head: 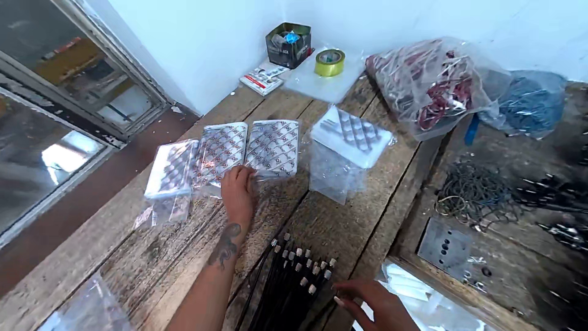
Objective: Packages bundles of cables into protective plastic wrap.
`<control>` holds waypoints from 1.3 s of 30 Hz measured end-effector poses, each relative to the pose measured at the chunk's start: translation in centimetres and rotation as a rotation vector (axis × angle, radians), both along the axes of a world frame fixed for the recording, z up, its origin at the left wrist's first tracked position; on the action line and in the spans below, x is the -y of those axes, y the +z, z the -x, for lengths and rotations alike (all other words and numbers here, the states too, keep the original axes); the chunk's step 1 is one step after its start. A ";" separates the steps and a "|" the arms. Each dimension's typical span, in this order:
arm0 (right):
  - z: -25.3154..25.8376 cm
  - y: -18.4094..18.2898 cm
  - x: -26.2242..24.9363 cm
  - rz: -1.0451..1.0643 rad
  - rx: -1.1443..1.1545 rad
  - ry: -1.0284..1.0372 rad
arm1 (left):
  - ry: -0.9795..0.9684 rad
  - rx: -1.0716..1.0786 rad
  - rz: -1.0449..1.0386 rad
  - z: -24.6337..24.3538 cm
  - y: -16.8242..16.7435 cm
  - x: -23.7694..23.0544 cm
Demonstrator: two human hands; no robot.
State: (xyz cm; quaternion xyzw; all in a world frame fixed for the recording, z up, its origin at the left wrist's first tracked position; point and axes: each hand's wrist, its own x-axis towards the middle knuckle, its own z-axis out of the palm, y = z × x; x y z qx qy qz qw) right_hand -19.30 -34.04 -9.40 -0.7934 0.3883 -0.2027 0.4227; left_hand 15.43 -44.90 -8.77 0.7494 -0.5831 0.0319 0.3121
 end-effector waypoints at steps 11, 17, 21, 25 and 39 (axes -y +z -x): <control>-4.7 0.2 3.6 0.026 0.023 0.102 | -0.075 0.085 -0.438 2.2 -4.4 1.3; -4.5 -0.2 4.1 -0.013 -0.029 0.109 | -0.075 0.066 -0.593 1.4 -2.5 5.4; -4.3 -0.8 4.3 -0.012 -0.050 0.084 | -0.037 0.018 -0.626 1.3 -2.2 5.7; -4.4 -1.5 4.2 0.017 -0.034 0.088 | -0.079 0.089 -0.554 1.3 -2.9 6.1; -3.3 -2.3 3.4 0.098 -0.008 0.041 | 0.023 0.022 -0.352 1.5 -3.4 6.2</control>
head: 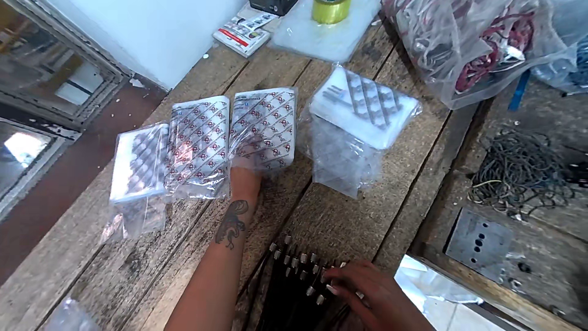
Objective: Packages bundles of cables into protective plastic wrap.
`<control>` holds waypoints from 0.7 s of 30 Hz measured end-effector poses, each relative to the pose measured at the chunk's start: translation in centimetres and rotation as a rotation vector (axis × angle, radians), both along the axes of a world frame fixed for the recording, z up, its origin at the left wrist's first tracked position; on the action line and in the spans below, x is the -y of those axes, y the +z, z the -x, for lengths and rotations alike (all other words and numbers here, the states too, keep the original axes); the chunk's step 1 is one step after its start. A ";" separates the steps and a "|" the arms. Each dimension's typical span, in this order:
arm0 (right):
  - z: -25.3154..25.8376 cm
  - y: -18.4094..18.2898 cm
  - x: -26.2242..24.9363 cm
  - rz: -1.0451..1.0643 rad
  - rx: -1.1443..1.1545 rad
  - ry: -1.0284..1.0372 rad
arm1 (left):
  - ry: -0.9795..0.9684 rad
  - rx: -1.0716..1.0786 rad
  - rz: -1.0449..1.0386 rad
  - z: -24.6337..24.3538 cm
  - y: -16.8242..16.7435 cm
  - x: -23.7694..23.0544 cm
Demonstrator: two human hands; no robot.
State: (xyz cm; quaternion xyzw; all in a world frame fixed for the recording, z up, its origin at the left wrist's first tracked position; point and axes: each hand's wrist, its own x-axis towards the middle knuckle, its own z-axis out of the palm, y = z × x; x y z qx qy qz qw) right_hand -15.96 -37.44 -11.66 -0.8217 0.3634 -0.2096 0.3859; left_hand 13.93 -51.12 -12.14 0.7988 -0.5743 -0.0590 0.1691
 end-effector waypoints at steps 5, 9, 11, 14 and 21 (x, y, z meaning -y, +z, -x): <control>0.2 -0.3 -0.4 0.055 0.024 -0.038 | 0.000 0.033 -0.141 0.1 2.6 -0.7; 1.2 0.6 -0.6 -0.043 -0.016 -0.041 | -0.234 0.095 -0.022 -0.2 2.4 -2.8; 1.3 1.1 -0.4 -0.099 -0.031 -0.015 | -0.274 0.132 -0.018 -0.3 1.7 -2.8; 1.1 1.6 0.0 -0.118 0.011 0.010 | 0.110 -0.118 -0.394 5.8 7.0 -1.3; 2.0 2.0 0.1 -0.098 0.026 -0.027 | 0.229 -0.269 -0.492 6.2 8.7 0.5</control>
